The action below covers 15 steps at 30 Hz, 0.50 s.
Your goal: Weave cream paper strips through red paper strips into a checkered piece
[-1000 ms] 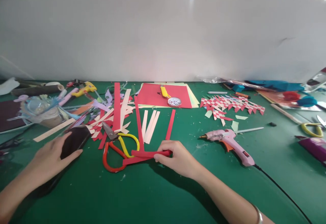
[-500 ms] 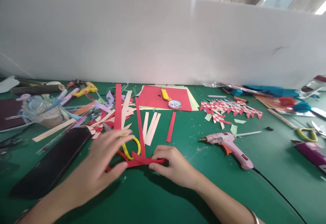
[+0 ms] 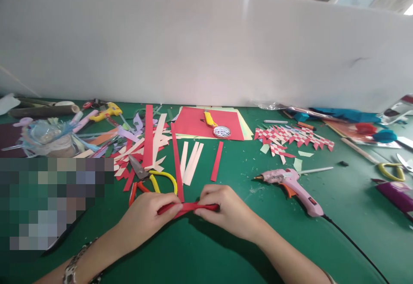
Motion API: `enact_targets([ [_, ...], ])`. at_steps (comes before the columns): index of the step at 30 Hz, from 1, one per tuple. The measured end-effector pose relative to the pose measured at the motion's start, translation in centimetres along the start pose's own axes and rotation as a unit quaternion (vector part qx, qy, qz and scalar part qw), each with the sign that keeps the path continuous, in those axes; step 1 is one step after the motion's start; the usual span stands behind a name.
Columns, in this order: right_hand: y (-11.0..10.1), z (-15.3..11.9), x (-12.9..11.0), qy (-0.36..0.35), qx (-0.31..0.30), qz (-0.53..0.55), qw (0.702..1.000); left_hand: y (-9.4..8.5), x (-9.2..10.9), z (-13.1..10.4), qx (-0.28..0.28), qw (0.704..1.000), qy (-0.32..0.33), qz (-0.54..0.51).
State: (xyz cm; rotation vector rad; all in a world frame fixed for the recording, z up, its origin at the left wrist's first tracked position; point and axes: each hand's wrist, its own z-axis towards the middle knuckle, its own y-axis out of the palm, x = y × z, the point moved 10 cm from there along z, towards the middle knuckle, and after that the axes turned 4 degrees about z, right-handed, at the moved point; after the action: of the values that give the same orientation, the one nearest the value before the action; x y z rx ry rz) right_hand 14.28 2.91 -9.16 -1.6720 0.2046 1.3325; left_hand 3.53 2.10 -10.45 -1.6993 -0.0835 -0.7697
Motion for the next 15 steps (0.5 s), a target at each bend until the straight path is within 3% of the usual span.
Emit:
enact_targets([
  [3, -0.3, -0.2, -0.7, 0.001, 0.025, -0.011, 1.0, 0.1, 0.2, 0.0, -0.005, 1.0, 0.014, 0.022],
  [6, 0.1, -0.4, -1.9, -0.012, 0.046, -0.033, 0.998, 0.7, 2.1, -0.3, 0.004, 0.993, 0.089, 0.076],
  [10, 2.4, -0.5, -1.8, 0.024, -0.027, -0.021, 0.999, 1.1, 4.7, -1.3, 0.034, 0.974, 0.196, 0.108],
  [12, 3.2, -0.7, -0.8, 0.073, -0.056, 0.015, 0.996, 1.1, 4.9, -1.5, 0.038, 0.974, 0.204, 0.096],
  [15, 3.2, -0.8, 0.1, 0.103, -0.056, 0.078, 0.99, 0.9, 3.8, -1.2, 0.012, 0.987, 0.152, 0.043],
])
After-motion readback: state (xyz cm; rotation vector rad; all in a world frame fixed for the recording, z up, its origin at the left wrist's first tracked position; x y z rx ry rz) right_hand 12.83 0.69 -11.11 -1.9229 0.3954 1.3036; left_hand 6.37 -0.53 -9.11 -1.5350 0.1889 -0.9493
